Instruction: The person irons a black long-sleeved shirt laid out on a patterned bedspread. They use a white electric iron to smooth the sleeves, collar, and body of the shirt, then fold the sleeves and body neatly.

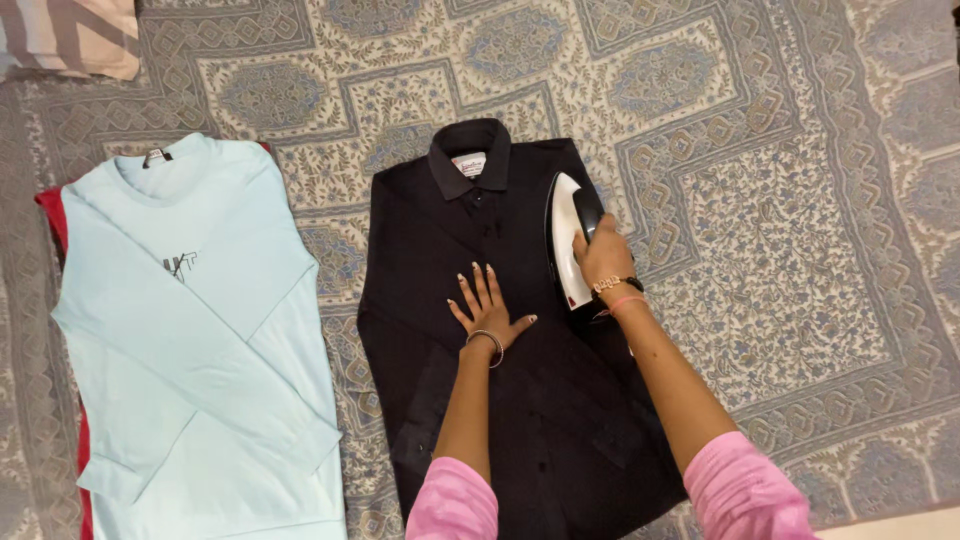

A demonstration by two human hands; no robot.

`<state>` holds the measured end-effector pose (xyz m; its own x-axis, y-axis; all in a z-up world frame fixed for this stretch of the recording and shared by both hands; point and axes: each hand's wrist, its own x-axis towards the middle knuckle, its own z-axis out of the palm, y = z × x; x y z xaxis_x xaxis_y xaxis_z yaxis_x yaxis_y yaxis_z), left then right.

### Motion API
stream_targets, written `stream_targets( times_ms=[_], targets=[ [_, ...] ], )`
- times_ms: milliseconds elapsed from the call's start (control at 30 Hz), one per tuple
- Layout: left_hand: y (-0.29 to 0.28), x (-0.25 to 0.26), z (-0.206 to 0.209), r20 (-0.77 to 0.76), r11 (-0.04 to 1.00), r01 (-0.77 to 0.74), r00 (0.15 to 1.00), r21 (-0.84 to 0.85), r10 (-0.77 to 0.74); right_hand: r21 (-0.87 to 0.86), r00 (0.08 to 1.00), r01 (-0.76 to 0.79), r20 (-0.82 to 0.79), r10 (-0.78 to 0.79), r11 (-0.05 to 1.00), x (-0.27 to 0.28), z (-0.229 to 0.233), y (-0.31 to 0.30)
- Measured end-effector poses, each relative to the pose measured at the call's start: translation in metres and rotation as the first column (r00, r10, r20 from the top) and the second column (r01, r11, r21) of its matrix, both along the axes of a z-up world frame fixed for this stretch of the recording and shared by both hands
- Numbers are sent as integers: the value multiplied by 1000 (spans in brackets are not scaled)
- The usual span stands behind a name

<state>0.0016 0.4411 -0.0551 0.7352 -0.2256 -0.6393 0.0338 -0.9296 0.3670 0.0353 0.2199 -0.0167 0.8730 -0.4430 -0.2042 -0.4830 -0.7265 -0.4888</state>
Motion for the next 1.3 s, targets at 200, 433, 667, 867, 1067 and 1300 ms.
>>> stream_targets(
  times_ms=[200, 433, 667, 867, 1067, 1300],
  targets=[
    [3, 7, 4, -88, 999, 16, 996, -39, -20, -33, 995, -16, 95, 19, 999, 58, 9, -3],
    [2, 5, 2, -80, 999, 28, 996, -17, -29, -1, 977, -212, -28, 212, 977, -17, 20, 27],
    [3, 6, 2, -49, 998, 6, 999, -58, -9, -96, 998, -56, -5, 56, 994, 48, 4, 46],
    [31, 5, -13, 205, 992, 76, 977, -101, -54, -12, 996, -91, 6, 91, 996, 3, 40, 60],
    [129, 22, -43, 638, 994, -100, 768, 35, 55, 23, 937, -346, -37, 346, 938, -79, 62, 156],
    [157, 34, -35, 653, 985, -146, 755, 88, 54, 38, 984, -177, -30, 178, 983, 0, 51, 234]
  ],
)
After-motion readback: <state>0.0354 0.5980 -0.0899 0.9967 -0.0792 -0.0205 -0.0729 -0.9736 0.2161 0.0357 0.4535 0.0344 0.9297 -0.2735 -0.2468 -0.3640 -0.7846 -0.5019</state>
